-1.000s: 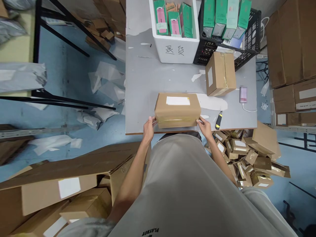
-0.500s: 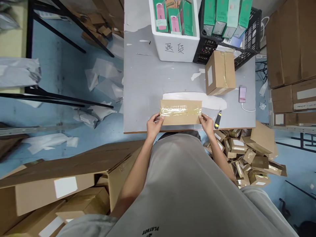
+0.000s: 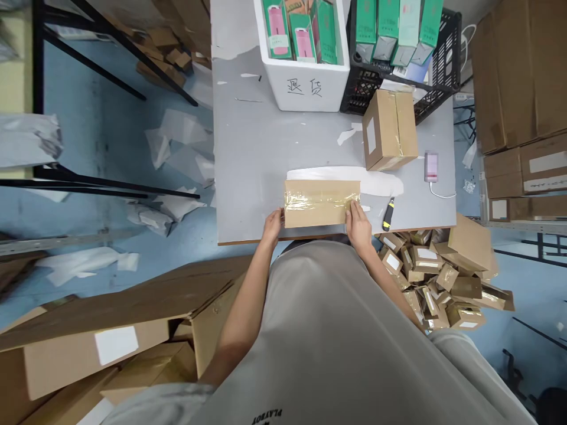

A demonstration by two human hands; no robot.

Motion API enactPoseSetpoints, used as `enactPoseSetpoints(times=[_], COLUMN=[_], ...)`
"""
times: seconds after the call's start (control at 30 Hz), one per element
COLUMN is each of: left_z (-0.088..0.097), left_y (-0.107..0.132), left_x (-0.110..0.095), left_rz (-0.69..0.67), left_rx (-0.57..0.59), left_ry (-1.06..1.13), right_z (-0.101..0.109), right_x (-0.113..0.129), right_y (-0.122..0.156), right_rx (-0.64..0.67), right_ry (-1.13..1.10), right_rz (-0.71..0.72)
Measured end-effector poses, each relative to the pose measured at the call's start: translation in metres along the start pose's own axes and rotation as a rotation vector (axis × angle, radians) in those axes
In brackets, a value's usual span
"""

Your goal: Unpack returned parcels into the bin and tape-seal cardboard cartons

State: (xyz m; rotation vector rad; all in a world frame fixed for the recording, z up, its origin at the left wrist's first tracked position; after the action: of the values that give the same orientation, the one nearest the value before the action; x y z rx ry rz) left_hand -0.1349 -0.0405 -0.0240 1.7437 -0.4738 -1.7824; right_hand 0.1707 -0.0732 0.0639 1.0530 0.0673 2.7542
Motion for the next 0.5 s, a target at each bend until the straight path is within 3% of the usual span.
enactPoseSetpoints(times=[0.1, 0.27, 0.37, 0.5], left_z=[-0.009, -0.021, -0.029, -0.044], left_y=[-0.004, 0.000, 0.009, 0.026], left_x=[-0.001, -0.013, -0.024, -0.042], left_rz=[0.013, -0.019, -0.048, -0.050], left_rx=[0.014, 0.041, 0.113, 0.184], left_ry=[0.000, 0.005, 0.054, 0.145], right_z=[0.011, 0.047, 0.064, 0.072], right_x=[-0.010, -0.017, -0.003, 0.034], right_y=[-0.007, -0.017, -0.013, -0.004], right_rx=[-0.029, -0.088, -0.152, -0.155], right_ry=[0.003, -0.010, -0.024, -0.046], right_rz=[-0.028, -0.128, -0.143, -0.086])
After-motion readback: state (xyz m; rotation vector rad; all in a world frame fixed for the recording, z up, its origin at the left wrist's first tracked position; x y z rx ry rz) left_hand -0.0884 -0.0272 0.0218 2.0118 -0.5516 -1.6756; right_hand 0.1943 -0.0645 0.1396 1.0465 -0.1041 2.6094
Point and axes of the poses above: each hand's wrist, its own y-axis away from the middle knuckle, its own z-axis out of the back of the hand, x = y × z, the point moved 2 cm from there along -y, towards the middle knuckle, and after that the axes turned 2 degrees about -z, right-handed, at the moved point
